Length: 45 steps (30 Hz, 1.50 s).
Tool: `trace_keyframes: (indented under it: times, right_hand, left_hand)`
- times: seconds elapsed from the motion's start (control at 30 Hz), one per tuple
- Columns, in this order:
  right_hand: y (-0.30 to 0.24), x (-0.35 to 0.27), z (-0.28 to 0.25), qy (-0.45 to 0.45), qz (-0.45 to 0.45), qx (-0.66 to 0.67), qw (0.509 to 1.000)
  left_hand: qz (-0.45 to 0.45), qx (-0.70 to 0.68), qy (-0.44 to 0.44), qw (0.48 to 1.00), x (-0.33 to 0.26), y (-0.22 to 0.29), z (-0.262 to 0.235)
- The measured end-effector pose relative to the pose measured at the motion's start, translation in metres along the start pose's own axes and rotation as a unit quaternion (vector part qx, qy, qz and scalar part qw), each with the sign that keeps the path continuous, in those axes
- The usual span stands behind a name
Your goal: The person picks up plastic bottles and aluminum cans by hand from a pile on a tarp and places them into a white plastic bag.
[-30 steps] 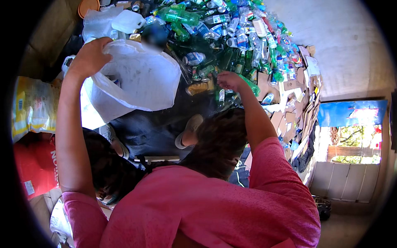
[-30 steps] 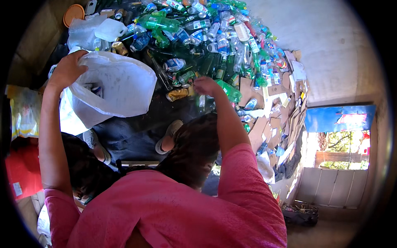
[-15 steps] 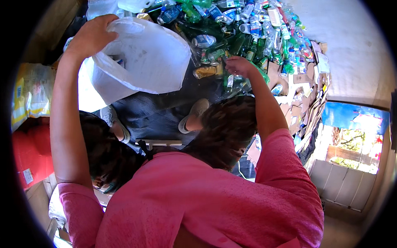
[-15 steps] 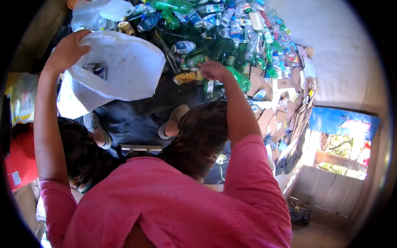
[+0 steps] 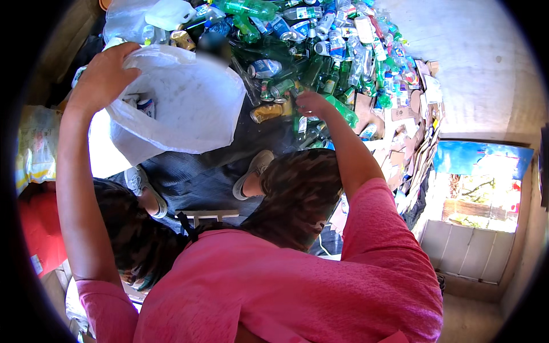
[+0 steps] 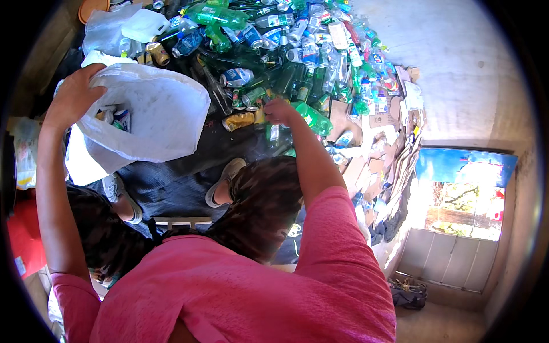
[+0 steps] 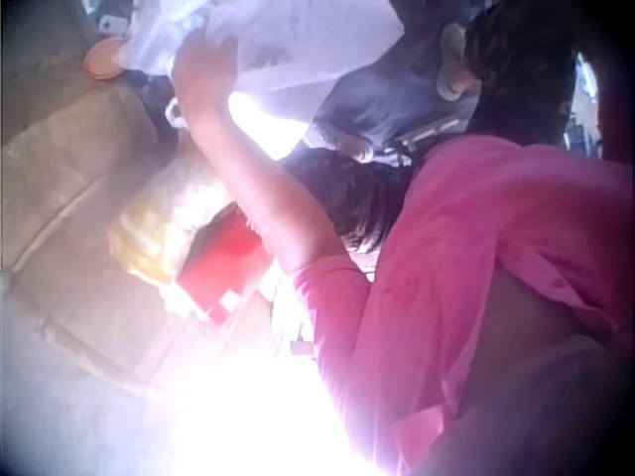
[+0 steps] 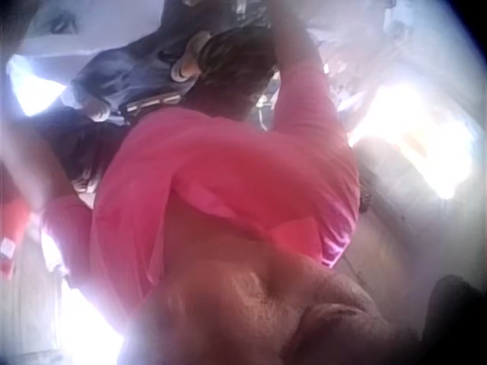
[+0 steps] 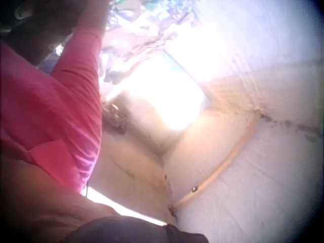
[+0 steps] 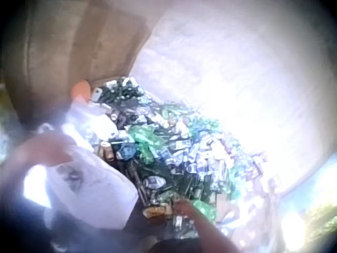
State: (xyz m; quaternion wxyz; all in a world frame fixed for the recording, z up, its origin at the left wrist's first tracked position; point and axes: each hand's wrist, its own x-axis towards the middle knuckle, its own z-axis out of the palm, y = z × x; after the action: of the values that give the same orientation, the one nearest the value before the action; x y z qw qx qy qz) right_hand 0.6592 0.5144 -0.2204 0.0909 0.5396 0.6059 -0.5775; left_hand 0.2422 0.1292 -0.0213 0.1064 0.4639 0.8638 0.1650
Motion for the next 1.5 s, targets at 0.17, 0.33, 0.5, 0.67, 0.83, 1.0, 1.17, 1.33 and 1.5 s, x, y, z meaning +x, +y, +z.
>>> trace_keyframes:
  times: [0.17, 0.33, 0.5, 0.67, 0.83, 1.0, 1.17, 1.33, 1.5]
  right_hand:
    - [0.055, 0.070, -0.037, -0.036, -0.455, -0.677, 0.578]
    - [0.076, 0.111, -0.036, -0.073, -0.348, -0.674, 0.647]
    - [0.062, 0.109, 0.001, 0.129, -0.197, -0.430, 0.872]
    - [0.048, 0.131, 0.017, 0.135, -0.191, -0.446, 0.864]
    - [0.032, 0.124, 0.031, 0.086, -0.163, -0.462, 0.867]
    - [0.014, 0.133, 0.051, 0.095, -0.109, -0.473, 0.869]
    - [0.031, 0.162, 0.052, 0.114, -0.116, -0.445, 0.881]
    - [0.032, 0.158, 0.045, 0.141, -0.142, -0.363, 0.910]
    - [0.058, 0.135, 0.014, 0.190, -0.225, -0.361, 0.885]
  left_hand:
    - [0.004, -0.022, 0.004, 1.000, 0.004, 0.004, 0.001]
    - [0.005, -0.027, -0.008, 1.000, 0.011, 0.006, 0.002]
    - [-0.022, -0.014, -0.005, 1.000, 0.016, 0.012, 0.006]
    - [-0.002, -0.048, -0.002, 0.999, 0.022, 0.009, 0.012]
    - [-0.043, -0.037, -0.022, 0.998, 0.028, 0.019, 0.015]
    - [-0.044, -0.028, -0.003, 0.999, 0.026, 0.016, 0.023]
    - [-0.042, -0.050, -0.027, 0.997, 0.033, 0.021, 0.019]
    - [-0.030, -0.071, -0.031, 0.997, 0.028, 0.012, 0.015]
    - [-0.016, -0.070, -0.035, 0.997, 0.026, 0.013, 0.007]
